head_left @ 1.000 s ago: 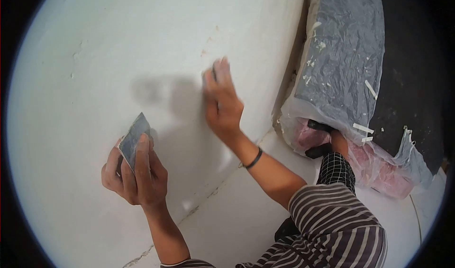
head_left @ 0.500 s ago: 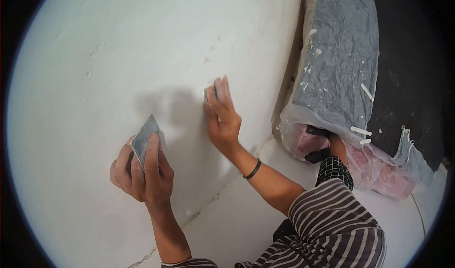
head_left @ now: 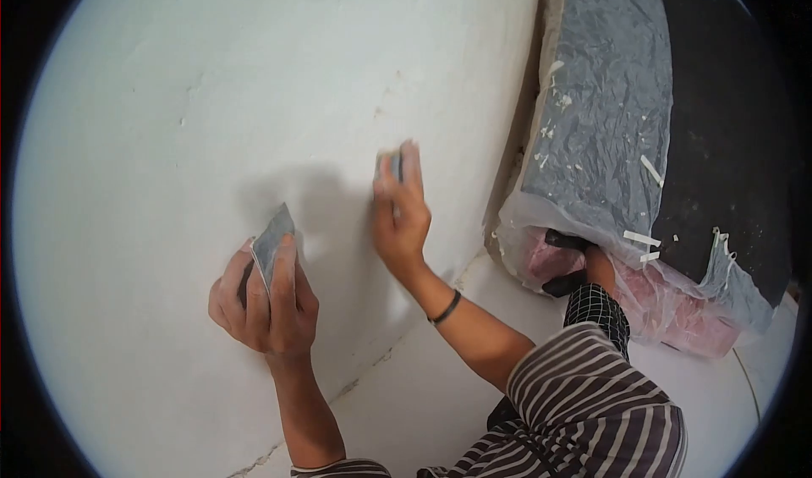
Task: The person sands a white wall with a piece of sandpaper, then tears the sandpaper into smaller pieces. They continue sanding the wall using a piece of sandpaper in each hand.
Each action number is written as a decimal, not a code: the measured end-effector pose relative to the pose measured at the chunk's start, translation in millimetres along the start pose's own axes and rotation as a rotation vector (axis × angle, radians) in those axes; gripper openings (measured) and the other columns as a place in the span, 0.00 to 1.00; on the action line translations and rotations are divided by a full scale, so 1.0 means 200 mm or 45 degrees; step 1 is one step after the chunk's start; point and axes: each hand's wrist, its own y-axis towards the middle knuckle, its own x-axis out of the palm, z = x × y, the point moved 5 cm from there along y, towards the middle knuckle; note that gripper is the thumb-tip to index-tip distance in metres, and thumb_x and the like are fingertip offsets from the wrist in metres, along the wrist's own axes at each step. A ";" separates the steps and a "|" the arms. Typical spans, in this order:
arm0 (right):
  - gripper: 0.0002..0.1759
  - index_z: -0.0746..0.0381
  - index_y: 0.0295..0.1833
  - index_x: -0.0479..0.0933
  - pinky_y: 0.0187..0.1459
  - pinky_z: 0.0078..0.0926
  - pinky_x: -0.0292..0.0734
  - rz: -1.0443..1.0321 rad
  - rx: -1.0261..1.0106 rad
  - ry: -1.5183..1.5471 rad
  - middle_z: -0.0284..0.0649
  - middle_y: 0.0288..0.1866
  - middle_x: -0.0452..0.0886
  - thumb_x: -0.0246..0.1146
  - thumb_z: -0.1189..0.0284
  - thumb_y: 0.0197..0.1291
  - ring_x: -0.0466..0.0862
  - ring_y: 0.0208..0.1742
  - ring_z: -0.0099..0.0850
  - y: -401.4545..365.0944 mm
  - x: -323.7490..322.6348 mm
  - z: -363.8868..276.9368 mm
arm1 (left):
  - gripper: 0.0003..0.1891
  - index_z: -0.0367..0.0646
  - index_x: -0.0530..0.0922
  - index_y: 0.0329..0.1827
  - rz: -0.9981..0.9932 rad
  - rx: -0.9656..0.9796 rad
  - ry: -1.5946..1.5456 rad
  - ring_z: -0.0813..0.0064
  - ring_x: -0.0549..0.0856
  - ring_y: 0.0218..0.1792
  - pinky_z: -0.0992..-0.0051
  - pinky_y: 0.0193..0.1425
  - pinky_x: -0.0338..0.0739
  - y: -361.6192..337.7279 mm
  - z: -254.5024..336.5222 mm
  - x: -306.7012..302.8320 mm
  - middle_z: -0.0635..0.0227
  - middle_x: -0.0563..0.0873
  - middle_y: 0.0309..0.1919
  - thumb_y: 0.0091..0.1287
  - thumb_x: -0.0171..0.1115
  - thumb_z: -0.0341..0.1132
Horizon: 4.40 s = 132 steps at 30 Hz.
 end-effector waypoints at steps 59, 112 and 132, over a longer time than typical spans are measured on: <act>0.18 0.54 0.63 0.87 0.78 0.55 0.49 -0.009 -0.085 -0.202 0.61 0.84 0.58 0.63 0.71 0.70 0.60 0.77 0.61 0.15 0.06 -0.06 | 0.10 0.57 0.91 0.45 -0.031 -0.005 0.011 0.72 0.87 0.49 0.66 0.53 0.70 -0.02 -0.01 -0.01 0.78 0.88 0.38 0.64 0.75 0.29; 0.19 0.53 0.63 0.87 0.76 0.60 0.48 -0.090 -0.235 -0.287 0.65 0.84 0.56 0.62 0.68 0.69 0.59 0.77 0.66 0.25 0.01 -0.11 | 0.08 0.48 0.84 0.22 -0.711 -0.562 -1.465 0.60 0.89 0.43 0.37 0.74 0.66 0.30 0.12 -0.77 0.76 0.82 0.21 0.51 0.73 0.39; 0.18 0.51 0.65 0.85 0.77 0.59 0.45 -0.124 -0.129 -0.227 0.59 0.86 0.55 0.57 0.66 0.76 0.57 0.79 0.59 0.16 0.01 -0.09 | 0.23 0.41 0.86 0.59 -0.288 0.007 -0.032 0.52 0.84 0.58 0.42 0.73 0.64 0.15 -0.03 -0.09 0.65 0.90 0.45 0.58 0.69 0.34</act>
